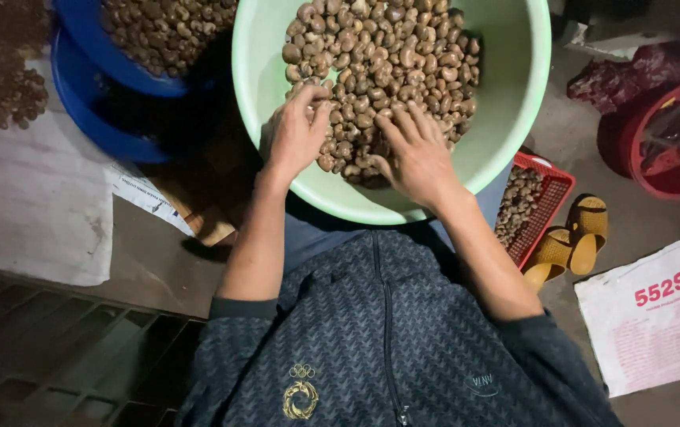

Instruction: The person sits in front of a large green basin filled with cashew nuts and picks through them by hand, lifting handfuls and moving selected nuts aside into a red basket and onto a pile next to the basin. They continue sorting through the basin for the whole episode.

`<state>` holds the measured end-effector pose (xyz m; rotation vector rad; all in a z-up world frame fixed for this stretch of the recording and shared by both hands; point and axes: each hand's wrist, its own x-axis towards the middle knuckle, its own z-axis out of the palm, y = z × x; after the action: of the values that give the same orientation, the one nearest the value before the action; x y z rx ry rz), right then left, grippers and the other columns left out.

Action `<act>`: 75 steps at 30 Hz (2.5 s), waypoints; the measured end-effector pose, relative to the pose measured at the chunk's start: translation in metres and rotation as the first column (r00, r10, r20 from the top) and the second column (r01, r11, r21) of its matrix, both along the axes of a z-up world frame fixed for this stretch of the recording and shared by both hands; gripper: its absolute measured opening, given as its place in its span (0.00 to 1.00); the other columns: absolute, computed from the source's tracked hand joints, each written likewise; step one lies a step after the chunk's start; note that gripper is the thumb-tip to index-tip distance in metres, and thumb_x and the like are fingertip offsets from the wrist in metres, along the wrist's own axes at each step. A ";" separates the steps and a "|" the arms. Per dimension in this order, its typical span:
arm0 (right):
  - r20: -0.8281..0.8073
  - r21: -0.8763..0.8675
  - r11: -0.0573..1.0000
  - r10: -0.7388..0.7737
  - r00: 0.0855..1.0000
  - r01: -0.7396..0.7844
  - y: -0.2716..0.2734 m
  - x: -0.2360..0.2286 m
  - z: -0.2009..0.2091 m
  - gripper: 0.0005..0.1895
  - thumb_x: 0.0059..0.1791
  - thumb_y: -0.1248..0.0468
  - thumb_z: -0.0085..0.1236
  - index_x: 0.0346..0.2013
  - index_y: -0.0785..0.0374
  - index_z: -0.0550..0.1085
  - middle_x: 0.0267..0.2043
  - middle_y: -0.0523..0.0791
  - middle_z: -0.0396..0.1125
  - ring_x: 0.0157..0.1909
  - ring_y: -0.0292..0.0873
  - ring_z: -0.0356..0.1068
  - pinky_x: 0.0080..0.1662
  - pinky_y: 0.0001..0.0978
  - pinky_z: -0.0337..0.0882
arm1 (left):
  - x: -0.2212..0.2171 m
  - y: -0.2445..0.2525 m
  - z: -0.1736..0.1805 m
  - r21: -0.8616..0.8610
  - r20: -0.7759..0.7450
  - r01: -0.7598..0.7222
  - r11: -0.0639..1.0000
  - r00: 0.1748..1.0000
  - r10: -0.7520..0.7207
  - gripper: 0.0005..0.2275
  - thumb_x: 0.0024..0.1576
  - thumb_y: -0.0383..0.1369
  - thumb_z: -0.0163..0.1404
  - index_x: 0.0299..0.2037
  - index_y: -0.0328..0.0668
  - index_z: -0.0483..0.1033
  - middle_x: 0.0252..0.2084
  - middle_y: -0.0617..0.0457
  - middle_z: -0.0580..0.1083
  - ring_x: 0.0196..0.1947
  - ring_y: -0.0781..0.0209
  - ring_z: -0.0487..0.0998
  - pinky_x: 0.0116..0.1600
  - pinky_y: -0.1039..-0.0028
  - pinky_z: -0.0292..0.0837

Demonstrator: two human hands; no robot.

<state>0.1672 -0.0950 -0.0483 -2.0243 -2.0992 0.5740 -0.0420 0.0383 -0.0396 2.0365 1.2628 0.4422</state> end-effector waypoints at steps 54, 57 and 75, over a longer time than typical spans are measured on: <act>-0.071 0.309 0.924 -0.215 0.974 0.226 -0.059 0.029 -0.046 0.16 0.56 0.53 0.52 0.27 0.52 0.78 0.40 0.41 0.75 0.43 0.46 0.75 0.46 0.37 0.70 | 0.030 -0.022 0.030 -0.234 -0.398 0.180 0.955 0.879 -0.263 0.18 0.66 0.41 0.47 0.58 0.35 0.74 0.53 0.36 0.73 0.54 0.33 0.76 0.54 0.44 0.72; -0.069 0.271 0.935 -0.220 0.973 0.230 -0.061 0.030 -0.043 0.10 0.54 0.55 0.53 0.37 0.53 0.79 0.42 0.42 0.75 0.45 0.47 0.75 0.47 0.38 0.70 | 0.028 -0.030 0.032 -0.243 -0.348 0.196 0.950 0.897 -0.274 0.18 0.67 0.40 0.46 0.60 0.35 0.73 0.55 0.36 0.73 0.55 0.35 0.76 0.55 0.45 0.71; -0.097 0.287 0.931 -0.204 0.974 0.224 -0.062 0.031 -0.043 0.15 0.57 0.50 0.51 0.35 0.52 0.79 0.41 0.43 0.75 0.42 0.49 0.74 0.46 0.40 0.71 | 0.012 -0.052 0.000 -0.207 -0.317 0.241 0.948 0.900 -0.298 0.19 0.65 0.43 0.49 0.60 0.40 0.74 0.53 0.40 0.75 0.52 0.35 0.78 0.53 0.43 0.73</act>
<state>0.1977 -0.1566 -0.0912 -1.9938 -1.7708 0.2654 -0.0303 -0.0135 -0.0392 2.1659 1.1407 -0.1546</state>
